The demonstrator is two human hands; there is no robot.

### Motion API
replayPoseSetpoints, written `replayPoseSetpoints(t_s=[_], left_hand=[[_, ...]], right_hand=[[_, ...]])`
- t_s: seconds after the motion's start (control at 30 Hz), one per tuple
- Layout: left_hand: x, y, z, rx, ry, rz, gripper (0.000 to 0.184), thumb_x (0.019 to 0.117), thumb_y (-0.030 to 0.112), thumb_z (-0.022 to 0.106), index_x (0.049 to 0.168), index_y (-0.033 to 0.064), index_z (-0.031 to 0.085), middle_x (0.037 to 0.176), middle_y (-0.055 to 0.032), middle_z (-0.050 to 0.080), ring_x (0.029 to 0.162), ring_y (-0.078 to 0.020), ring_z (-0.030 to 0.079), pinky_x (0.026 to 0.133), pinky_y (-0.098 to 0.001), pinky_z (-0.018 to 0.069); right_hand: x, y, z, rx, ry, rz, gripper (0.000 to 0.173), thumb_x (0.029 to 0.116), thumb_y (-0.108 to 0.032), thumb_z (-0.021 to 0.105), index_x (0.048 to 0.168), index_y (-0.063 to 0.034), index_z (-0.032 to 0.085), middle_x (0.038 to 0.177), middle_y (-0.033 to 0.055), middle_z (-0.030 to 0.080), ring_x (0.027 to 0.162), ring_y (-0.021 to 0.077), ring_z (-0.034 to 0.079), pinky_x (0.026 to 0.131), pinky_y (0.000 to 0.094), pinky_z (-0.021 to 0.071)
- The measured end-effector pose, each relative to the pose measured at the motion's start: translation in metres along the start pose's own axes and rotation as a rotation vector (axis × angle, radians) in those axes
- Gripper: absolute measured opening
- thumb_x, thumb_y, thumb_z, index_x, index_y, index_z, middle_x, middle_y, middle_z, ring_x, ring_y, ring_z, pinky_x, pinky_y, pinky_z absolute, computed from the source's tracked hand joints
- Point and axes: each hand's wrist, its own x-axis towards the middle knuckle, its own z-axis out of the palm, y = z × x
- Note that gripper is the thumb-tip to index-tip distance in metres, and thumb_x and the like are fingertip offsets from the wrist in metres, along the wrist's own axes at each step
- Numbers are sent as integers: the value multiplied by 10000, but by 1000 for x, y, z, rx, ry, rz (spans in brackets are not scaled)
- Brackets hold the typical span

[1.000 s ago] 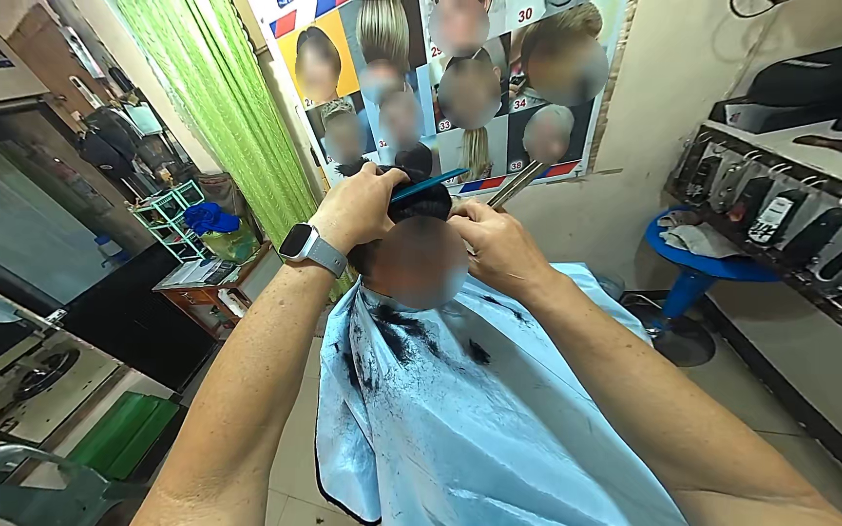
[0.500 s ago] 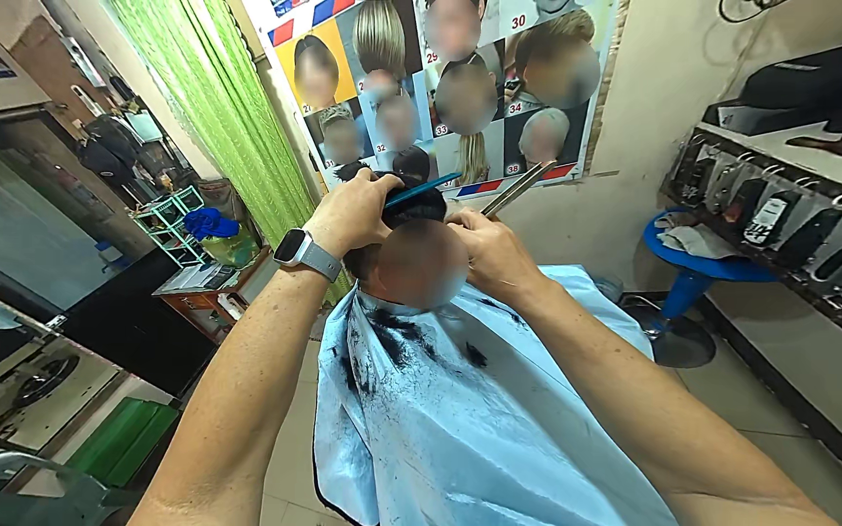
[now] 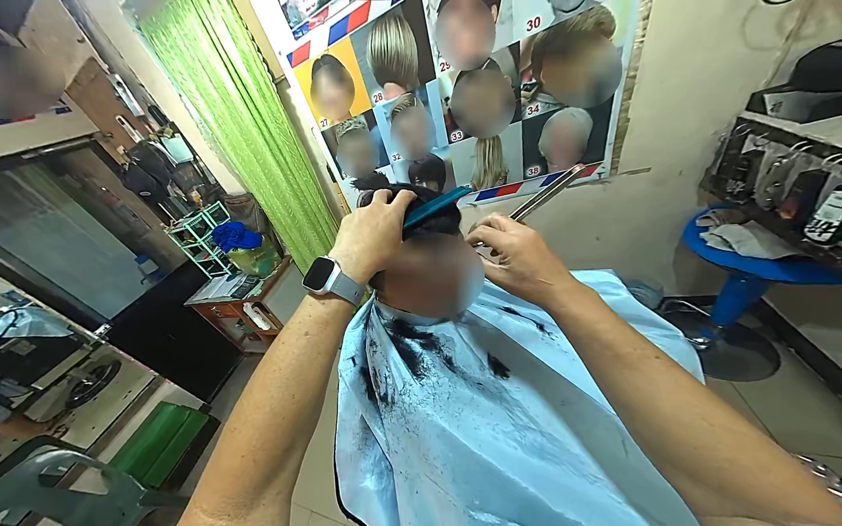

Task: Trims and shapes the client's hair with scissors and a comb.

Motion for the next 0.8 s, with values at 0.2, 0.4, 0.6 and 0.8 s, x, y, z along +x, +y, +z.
replayPoseSetpoints(t_s=[0.2, 0.4, 0.6, 0.8], left_hand=[[2, -1, -1, -5, -2, -2, 993, 629, 661, 852, 1484, 313, 486, 1493, -120, 508, 1052, -335, 684, 764, -572, 585], [2, -2, -2, -18, 15, 5, 970, 626, 639, 857, 1468, 305, 509, 1472, -124, 525, 1032, -335, 690, 749, -577, 589], [3, -3, -1, -22, 2, 11, 979, 641, 641, 856, 1484, 303, 490, 1484, -115, 513, 1046, -324, 686, 763, -566, 589], [-3, 2, 3, 59, 11, -14, 1105, 568, 700, 860, 1522, 321, 451, 1540, -114, 472, 978, -330, 700, 705, -566, 586]], right_hand=[[0, 6, 6, 13, 1, 13, 157, 959, -185, 644, 1059, -117, 744, 1075, 93, 683, 943, 223, 668, 791, 430, 568], [1, 4, 5, 7, -17, 8, 138, 943, -163, 664, 1046, -113, 740, 1094, 88, 680, 928, 232, 673, 782, 453, 580], [-5, 5, 9, 10, -17, 0, 126, 937, -167, 667, 1027, -114, 738, 1054, 82, 678, 906, 224, 674, 758, 447, 579], [-10, -9, 9, 26, 34, 10, 155, 940, -158, 678, 1059, -112, 764, 1075, 96, 680, 966, 239, 672, 817, 460, 575]])
